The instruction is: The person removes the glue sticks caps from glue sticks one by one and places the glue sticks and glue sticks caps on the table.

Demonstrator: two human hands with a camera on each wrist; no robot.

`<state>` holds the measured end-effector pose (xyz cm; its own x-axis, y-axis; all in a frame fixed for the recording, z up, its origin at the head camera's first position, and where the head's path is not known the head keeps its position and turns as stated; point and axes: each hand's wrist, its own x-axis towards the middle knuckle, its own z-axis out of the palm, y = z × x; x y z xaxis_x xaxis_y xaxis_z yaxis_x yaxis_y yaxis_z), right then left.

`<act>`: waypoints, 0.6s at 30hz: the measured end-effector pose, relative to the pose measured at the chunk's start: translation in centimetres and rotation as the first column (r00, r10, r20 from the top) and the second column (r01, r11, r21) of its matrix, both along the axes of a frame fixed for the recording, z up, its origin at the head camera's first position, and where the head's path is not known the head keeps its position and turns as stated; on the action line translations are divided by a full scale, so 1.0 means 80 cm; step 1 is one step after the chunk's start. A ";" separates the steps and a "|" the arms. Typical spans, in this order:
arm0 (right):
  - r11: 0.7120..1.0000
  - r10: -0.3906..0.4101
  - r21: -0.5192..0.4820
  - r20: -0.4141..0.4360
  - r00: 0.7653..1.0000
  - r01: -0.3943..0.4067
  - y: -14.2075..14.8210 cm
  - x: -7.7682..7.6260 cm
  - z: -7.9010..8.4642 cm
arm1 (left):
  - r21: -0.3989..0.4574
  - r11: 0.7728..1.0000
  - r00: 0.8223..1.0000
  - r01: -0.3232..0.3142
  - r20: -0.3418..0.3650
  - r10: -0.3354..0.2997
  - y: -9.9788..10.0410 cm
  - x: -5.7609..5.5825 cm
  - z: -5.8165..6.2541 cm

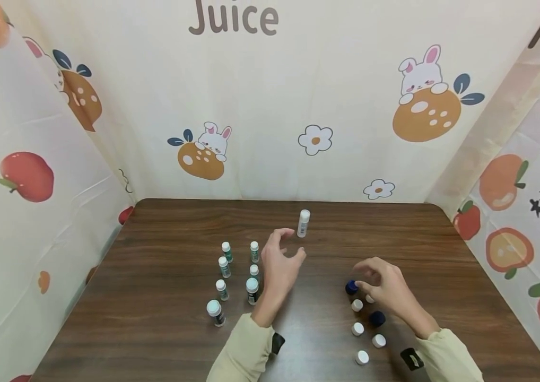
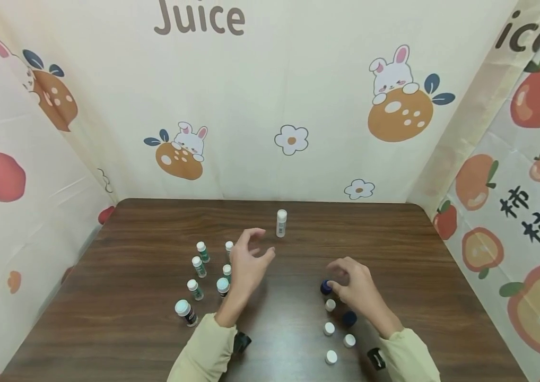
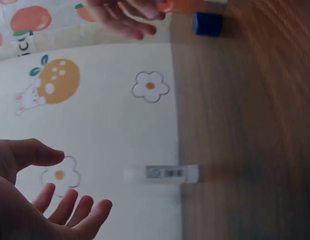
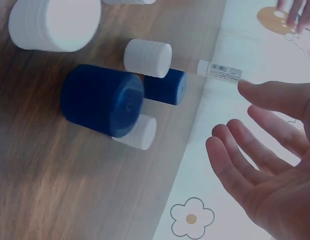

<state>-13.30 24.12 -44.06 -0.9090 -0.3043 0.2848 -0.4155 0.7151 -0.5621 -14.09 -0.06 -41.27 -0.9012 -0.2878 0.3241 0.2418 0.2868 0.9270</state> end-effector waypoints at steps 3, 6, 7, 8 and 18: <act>1.000 -0.011 -0.012 -0.034 0.999 0.011 0.001 0.002 0.004 | 0.037 0.999 1.000 -0.016 0.023 0.015 0.010 -0.010 -0.010; 1.000 -0.018 -0.019 -0.043 0.999 0.017 0.001 0.002 0.007 | 0.058 0.998 0.999 -0.033 0.043 0.030 0.018 -0.017 -0.021; 1.000 -0.021 -0.021 -0.042 0.999 0.020 0.001 0.002 0.008 | 0.064 0.997 0.998 -0.039 0.045 0.036 0.020 -0.019 -0.025; 1.000 -0.024 -0.021 -0.040 0.999 0.023 0.001 0.002 0.008 | 0.068 0.997 0.998 -0.048 0.046 0.044 0.022 -0.022 -0.028; 0.999 -0.007 -0.046 -0.088 0.996 0.003 -0.005 -0.004 0.018 | 0.107 0.990 0.995 -0.089 0.049 0.084 0.035 -0.057 -0.053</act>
